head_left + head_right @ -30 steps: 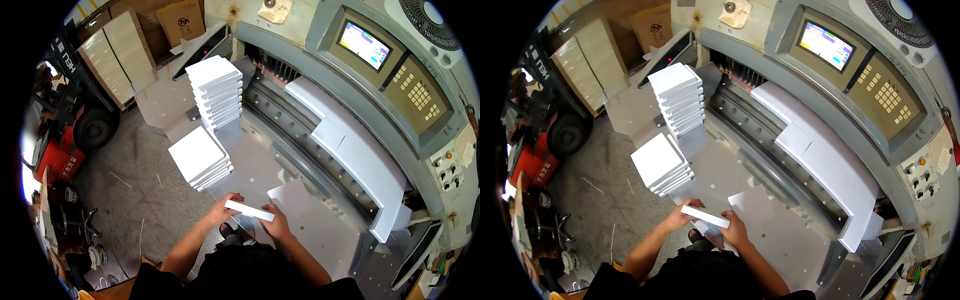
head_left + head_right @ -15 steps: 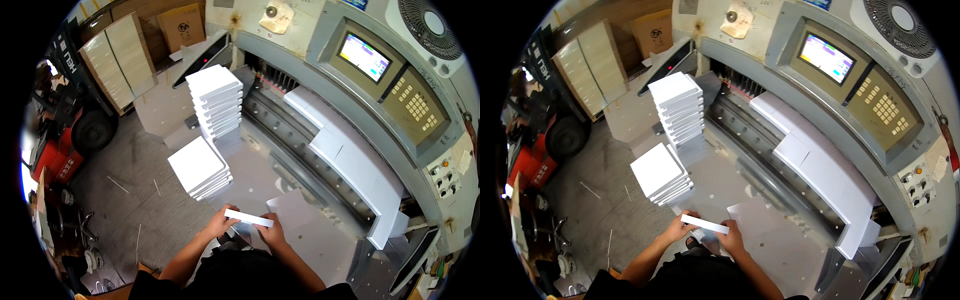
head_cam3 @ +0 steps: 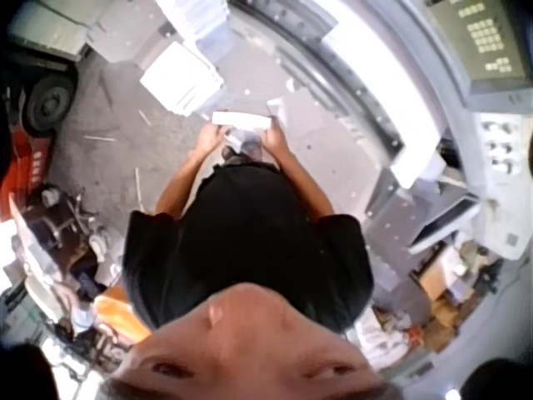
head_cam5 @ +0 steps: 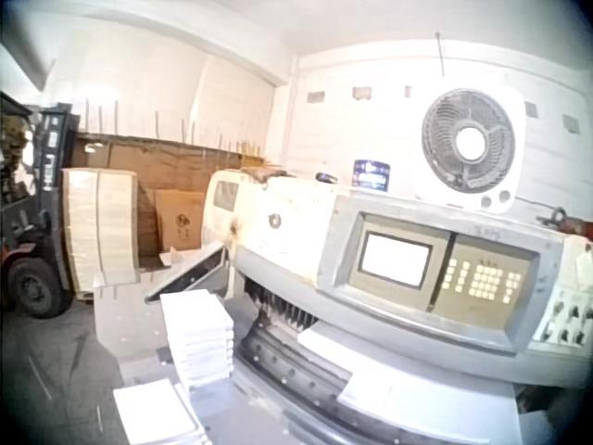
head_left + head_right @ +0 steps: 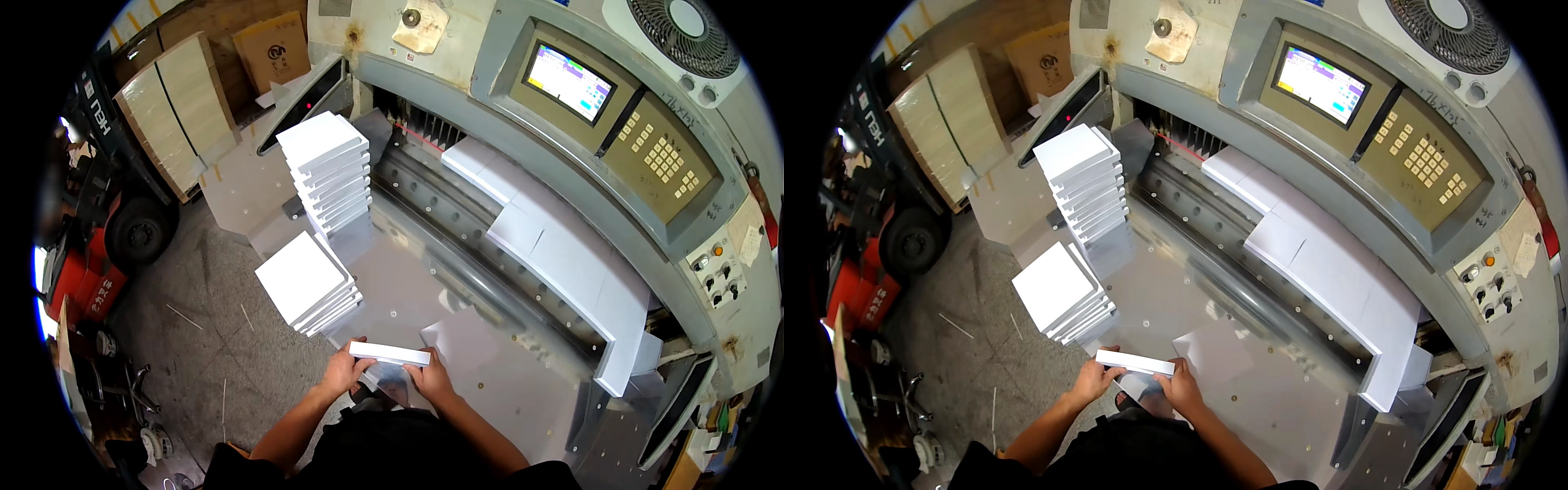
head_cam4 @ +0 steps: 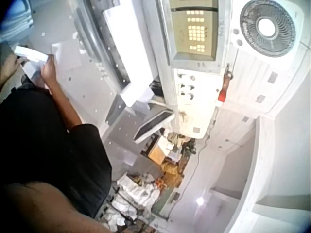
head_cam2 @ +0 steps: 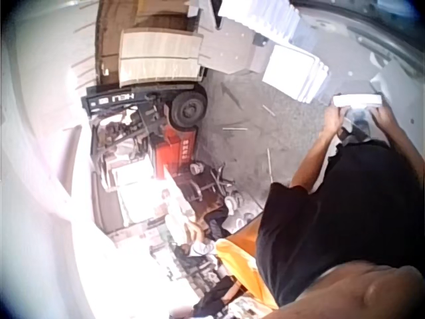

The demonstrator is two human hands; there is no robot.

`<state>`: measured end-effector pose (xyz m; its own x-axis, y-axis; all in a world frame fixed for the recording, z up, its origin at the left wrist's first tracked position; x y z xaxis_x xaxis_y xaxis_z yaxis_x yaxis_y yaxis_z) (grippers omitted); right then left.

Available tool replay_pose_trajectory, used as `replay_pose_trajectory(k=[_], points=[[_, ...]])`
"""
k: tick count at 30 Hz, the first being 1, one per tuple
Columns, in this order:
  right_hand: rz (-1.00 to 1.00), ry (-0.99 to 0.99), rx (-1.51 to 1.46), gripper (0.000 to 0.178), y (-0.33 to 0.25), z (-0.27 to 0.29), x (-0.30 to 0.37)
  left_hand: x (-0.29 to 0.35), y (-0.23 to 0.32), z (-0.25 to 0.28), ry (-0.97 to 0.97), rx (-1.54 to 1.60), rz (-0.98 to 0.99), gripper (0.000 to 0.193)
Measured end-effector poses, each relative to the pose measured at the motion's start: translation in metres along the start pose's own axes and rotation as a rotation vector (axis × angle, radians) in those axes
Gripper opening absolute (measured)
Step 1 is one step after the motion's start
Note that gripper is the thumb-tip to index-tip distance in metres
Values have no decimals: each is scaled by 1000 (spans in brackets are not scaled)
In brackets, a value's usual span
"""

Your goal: The person repeatedly picks up white paper sheets from a machine tray, aligns them, and stacks them into a growing pile on the machine surface. The person also places a larger sheet into the machine's cutting slot and continues stacking the cut pieces.

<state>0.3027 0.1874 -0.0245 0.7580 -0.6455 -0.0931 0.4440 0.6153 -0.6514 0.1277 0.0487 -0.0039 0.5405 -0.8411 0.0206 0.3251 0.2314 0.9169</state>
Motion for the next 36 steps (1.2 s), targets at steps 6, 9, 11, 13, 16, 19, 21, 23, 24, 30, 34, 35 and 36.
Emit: replay_pose_trajectory(k=[6,9,11,13,16,19,21,23,24,30,34,35,36], points=[[-111,-186,-206,39,-22,33,-38,10,67,43,124,-70,-122,52],[147,-124,-99,41,-92,76,-87,9,83,89,281,270,29,44],[116,-300,-394,37,-134,65,-125,3,87,128,447,340,23,40],[161,-354,-554,33,-164,51,-164,-9,85,160,580,342,17,38],[154,-373,-335,34,-182,24,-219,-25,77,191,644,217,147,46],[76,-519,-285,37,-186,0,-240,-33,58,207,636,70,289,59],[79,-528,-282,38,-173,-18,-249,-37,56,207,592,-42,378,67],[71,-540,-247,38,-164,-30,-245,-36,60,202,568,-62,442,69],[21,-523,-382,36,-158,-34,-242,-38,59,200,549,-75,476,71],[26,-266,-372,44,-137,-30,-237,-42,68,206,422,-32,464,65],[-157,-141,-485,40,-86,30,-209,8,68,235,564,194,261,46],[-122,22,-362,36,-43,53,-199,18,63,232,565,300,196,40],[-83,211,-308,36,4,74,-177,28,51,218,537,410,233,38]])
Point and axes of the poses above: each hand's wrist, its own x-axis away from the middle knuckle, its own z-axis out of the back of the hand, y = z × x, the point moved 8 cm from there along -x, towards the middle knuckle, and after that the axes turned 15 degrees about x, right-handed, at the moved point
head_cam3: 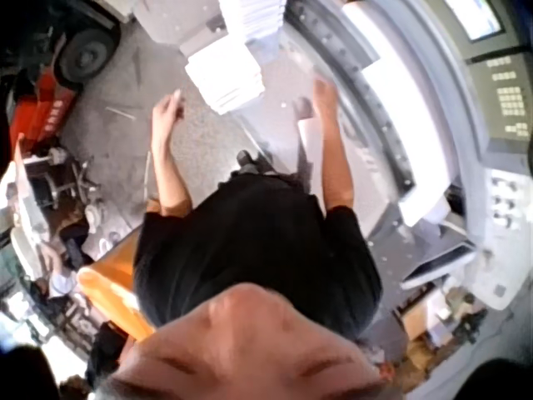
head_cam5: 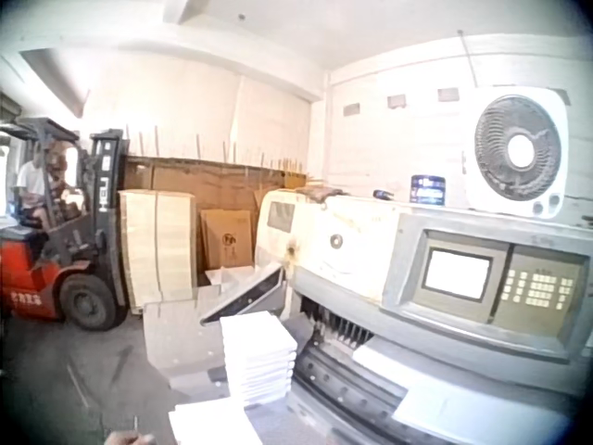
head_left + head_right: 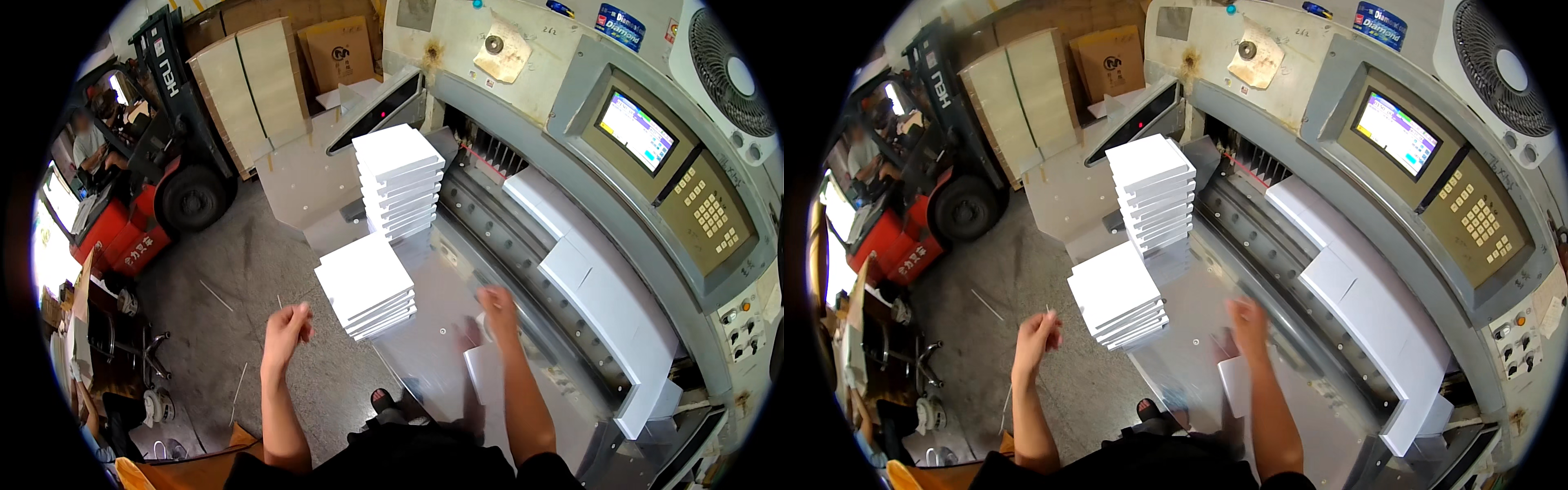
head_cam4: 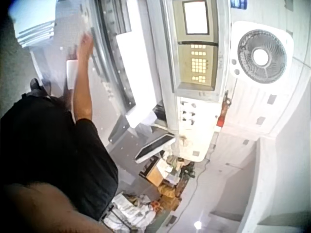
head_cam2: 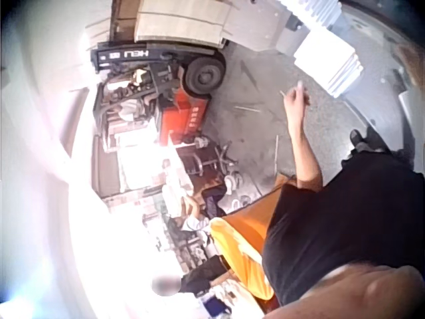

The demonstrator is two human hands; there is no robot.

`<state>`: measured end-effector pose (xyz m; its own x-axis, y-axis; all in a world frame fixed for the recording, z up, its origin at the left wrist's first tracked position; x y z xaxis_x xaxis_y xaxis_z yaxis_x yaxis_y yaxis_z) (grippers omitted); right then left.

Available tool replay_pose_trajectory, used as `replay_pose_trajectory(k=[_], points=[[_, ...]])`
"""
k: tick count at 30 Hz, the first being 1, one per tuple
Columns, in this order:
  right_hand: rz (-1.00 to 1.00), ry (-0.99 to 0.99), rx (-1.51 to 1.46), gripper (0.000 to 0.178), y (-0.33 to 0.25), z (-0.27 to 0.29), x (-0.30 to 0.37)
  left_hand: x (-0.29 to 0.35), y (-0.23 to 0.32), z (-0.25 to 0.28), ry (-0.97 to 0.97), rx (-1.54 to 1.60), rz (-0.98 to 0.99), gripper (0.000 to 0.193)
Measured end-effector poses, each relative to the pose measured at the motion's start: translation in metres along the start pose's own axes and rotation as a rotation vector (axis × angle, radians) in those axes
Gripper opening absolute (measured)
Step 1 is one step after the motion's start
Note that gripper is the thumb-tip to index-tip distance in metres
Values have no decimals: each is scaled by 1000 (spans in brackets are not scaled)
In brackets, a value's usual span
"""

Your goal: The person repeatedly picks up white paper sheets from a machine tray, aligns them, and stacks them into a growing pile on the machine surface. The person also places a larger sheet into the machine's cutting slot and continues stacking the cut pieces.

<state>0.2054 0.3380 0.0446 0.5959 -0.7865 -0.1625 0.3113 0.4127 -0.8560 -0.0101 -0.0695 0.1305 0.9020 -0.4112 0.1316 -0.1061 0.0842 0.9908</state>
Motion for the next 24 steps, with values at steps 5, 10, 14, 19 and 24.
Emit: replay_pose_trajectory(k=[5,10,14,19,24], points=[[-525,-380,575,64,154,97,91,78,-156,-24,-206,207,451,35],[-206,-316,828,73,90,40,138,149,-223,-130,-519,203,803,76],[-93,-320,802,70,30,-30,171,157,-231,-160,-467,441,933,71],[-15,-349,416,60,-17,-55,179,130,-210,-132,-369,118,528,34],[-206,-492,-115,50,-5,-10,166,93,-118,-155,-543,-209,-76,23]])
Point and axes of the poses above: each hand's wrist, its own x-axis away from the middle knuckle, its own z-axis out of the back of the hand, y = z × x, the point moved 8 cm from there along -x, towards the middle knuckle, and after that the axes turned 15 degrees about x, right-handed, at the moved point
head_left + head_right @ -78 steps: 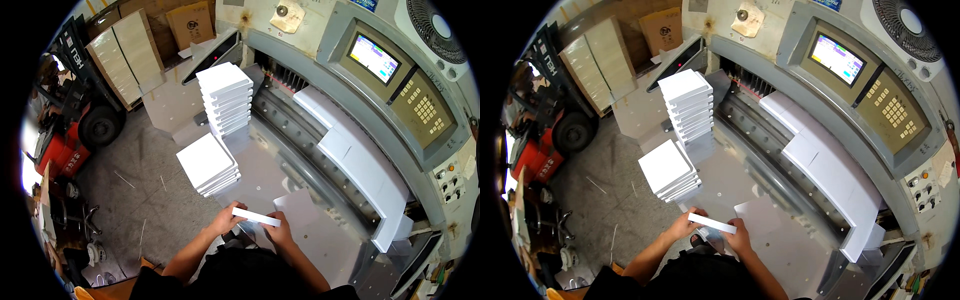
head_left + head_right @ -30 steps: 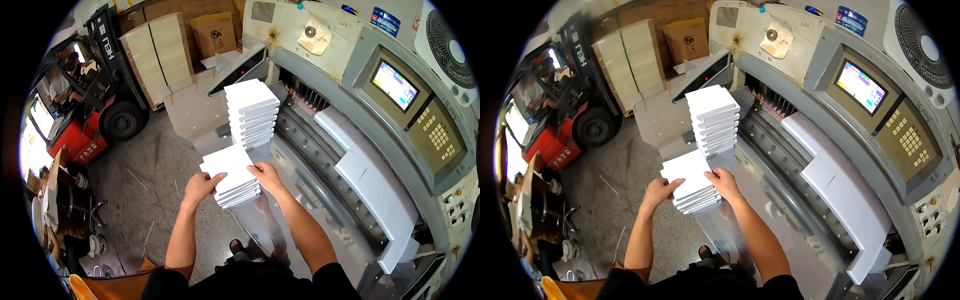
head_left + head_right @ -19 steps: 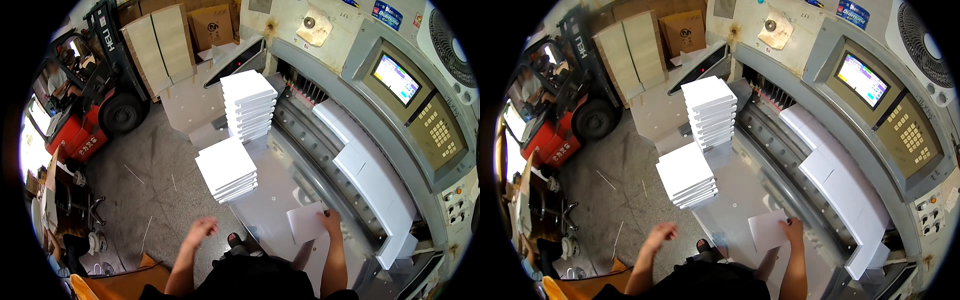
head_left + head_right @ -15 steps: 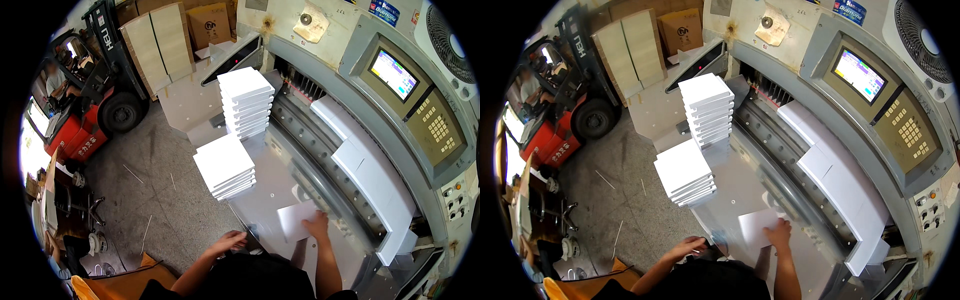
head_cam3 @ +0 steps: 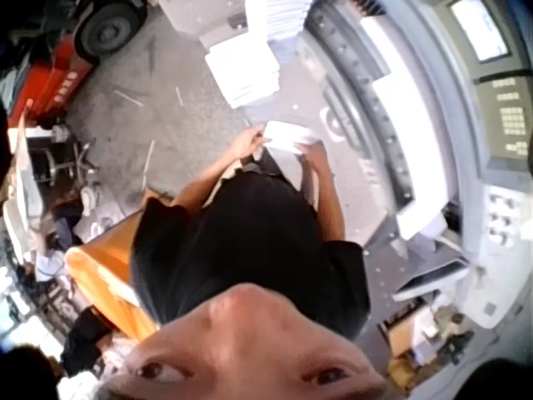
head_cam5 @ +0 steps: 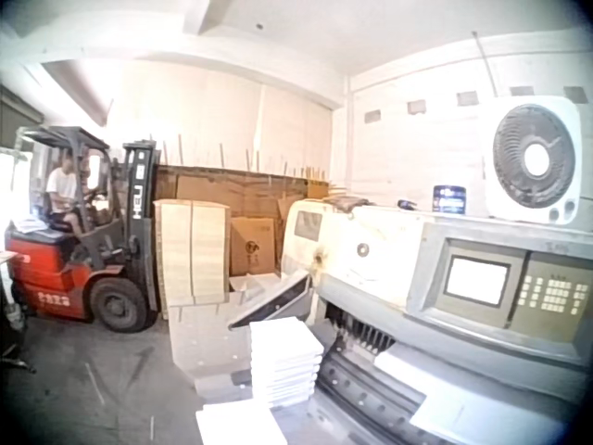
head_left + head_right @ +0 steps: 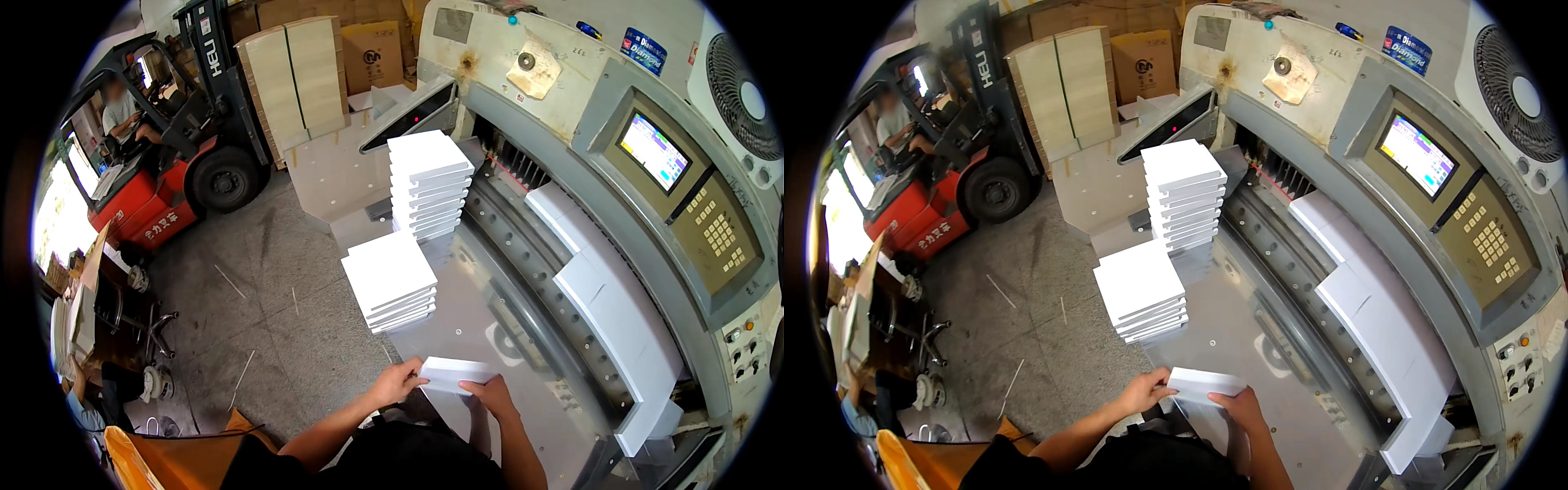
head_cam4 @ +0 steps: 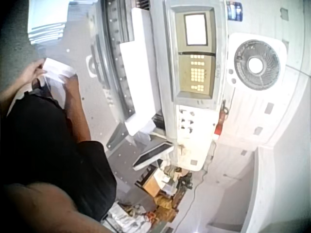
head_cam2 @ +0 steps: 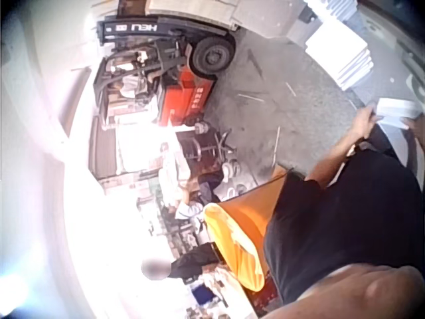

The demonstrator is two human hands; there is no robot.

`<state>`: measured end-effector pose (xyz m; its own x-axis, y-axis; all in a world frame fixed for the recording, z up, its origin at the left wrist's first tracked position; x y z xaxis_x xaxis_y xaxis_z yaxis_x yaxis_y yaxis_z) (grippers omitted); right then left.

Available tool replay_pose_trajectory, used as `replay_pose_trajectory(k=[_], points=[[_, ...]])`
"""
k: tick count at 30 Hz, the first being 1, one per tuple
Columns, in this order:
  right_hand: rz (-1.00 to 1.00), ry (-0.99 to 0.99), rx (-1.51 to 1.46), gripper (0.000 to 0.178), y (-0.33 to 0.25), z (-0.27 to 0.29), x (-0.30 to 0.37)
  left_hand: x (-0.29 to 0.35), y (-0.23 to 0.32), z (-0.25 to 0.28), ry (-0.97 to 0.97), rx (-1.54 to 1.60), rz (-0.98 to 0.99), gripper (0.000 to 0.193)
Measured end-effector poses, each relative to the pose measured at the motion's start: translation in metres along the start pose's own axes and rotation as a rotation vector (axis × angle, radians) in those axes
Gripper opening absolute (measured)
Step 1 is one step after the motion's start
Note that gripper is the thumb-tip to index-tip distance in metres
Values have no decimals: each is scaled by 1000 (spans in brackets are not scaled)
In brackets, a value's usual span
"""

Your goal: The person repeatedly picks up white paper sheets from a machine tray, aligns them, and stacks them into a growing pile on the machine surface. The person also places a larger sheet into the machine's cutting slot and continues stacking the cut pieces.

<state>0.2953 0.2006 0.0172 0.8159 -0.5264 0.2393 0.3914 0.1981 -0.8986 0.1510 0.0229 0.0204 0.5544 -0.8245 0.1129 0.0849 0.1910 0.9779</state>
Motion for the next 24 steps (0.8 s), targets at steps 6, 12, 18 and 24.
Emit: replay_pose_trajectory(k=[6,12,18,24], points=[[1,273,76,40,0,19,25,-30,14,-22,-97,-122,-113,28],[-75,345,52,41,9,14,22,-35,20,-34,-81,-290,-135,34],[-26,327,176,43,51,5,18,-39,11,-34,-115,-329,-175,35],[-48,255,294,48,36,9,11,-30,41,-17,-98,-437,-66,36]])
Point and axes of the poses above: each hand's wrist, its own x-axis away from the middle knuckle, its own z-axis out of the back of the hand, y = z × x, the point moved 8 cm from there along -x, towards the middle knuckle, and after that the axes turned 15 degrees about x, right-handed, at the moved point
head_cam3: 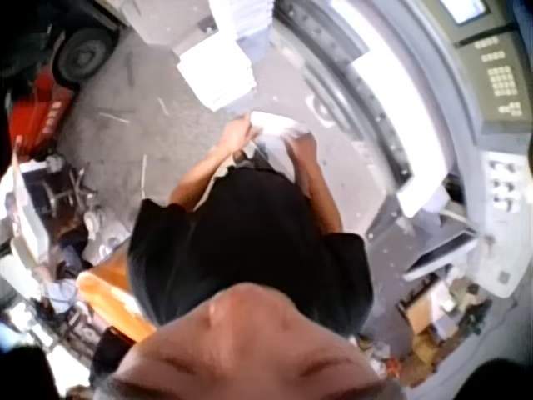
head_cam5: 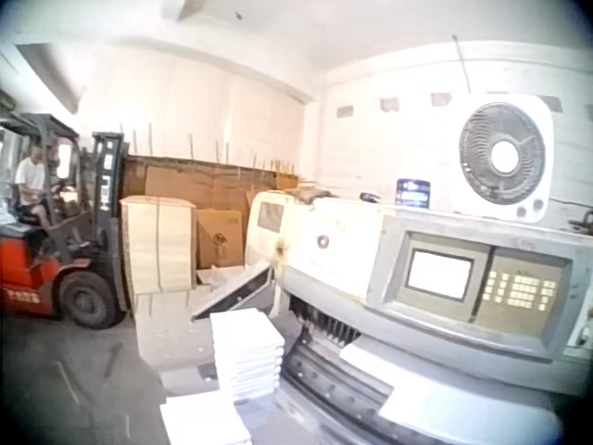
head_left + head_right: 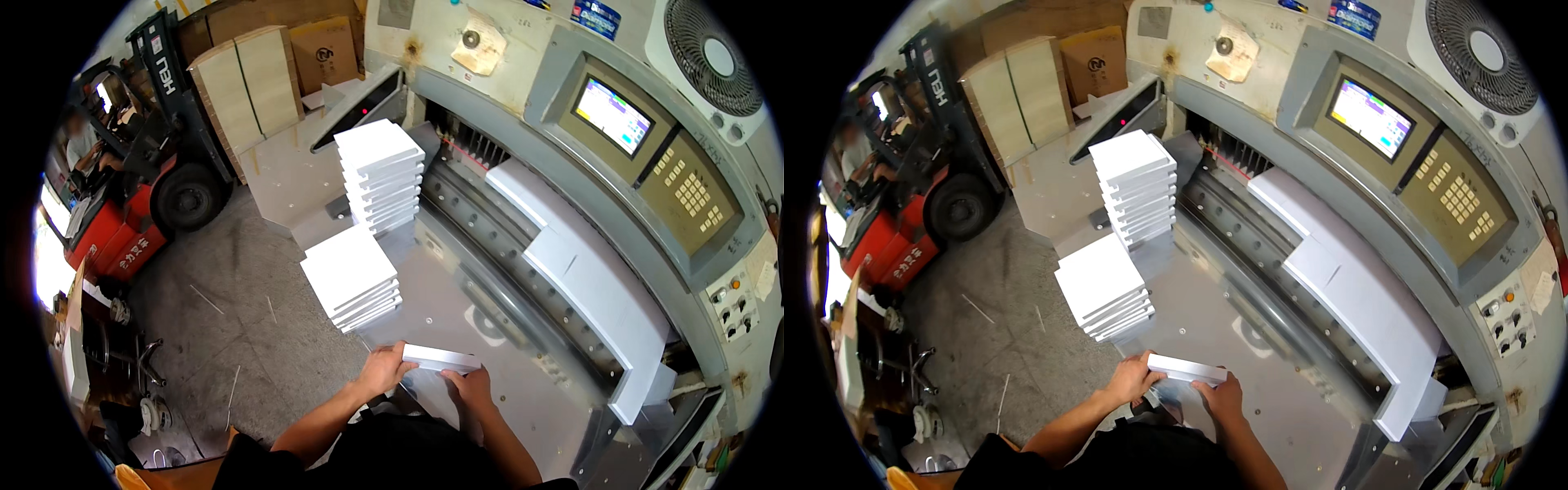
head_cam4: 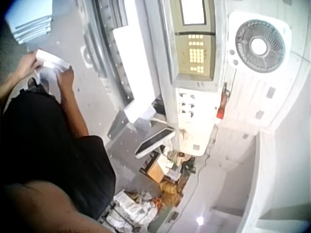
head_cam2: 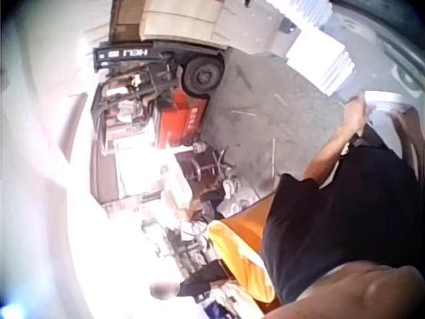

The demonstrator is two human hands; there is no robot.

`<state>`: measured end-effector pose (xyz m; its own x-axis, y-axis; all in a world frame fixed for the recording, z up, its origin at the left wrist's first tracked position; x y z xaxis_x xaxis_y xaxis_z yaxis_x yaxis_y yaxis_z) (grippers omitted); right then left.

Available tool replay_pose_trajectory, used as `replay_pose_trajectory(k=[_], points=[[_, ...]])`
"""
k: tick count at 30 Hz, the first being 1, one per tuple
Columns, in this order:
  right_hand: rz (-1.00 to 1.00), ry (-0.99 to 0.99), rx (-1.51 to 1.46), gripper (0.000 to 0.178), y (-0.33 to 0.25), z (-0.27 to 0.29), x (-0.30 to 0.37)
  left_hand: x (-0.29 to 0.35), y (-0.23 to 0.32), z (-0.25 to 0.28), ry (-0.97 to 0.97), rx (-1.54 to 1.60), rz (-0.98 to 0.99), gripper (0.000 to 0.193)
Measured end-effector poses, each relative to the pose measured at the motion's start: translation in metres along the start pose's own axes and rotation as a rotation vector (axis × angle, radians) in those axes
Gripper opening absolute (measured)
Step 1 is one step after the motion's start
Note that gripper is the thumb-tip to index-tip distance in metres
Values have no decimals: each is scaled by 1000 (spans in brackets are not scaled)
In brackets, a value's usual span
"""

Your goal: The person repeatedly picks up white paper sheets from a machine tray, aligns them, and stacks them into a growing pile on the machine surface. The person also places a larger sheet into the machine's cutting slot and continues stacking the cut pieces.

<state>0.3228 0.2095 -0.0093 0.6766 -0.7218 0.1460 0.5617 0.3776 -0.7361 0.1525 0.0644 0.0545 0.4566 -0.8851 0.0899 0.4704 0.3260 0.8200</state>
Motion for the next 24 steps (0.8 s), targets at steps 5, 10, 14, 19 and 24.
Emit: replay_pose_trajectory(k=[5,10,14,19,24], points=[[260,-102,-89,58,-130,48,-40,20,59,106,271,267,-187,39],[431,-180,-336,34,-245,24,-116,4,11,191,540,606,79,39],[450,-250,47,38,-284,-7,-152,-9,-47,208,619,680,221,48],[445,-177,348,51,-279,-32,-162,-9,-72,201,537,724,390,50],[569,41,420,50,-278,-32,-153,-12,-93,188,577,857,351,50]])
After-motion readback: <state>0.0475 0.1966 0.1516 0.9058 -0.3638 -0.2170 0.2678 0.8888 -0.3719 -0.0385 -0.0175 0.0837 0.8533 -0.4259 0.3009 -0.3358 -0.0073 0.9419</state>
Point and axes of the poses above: each hand's wrist, its own x-axis away from the middle knuckle, its own z-axis out of the back of the hand, y = z × x, the point moved 8 cm from there along -x, towards the middle knuckle, and after that the axes turned 15 degrees about x, right-handed, at the moved point
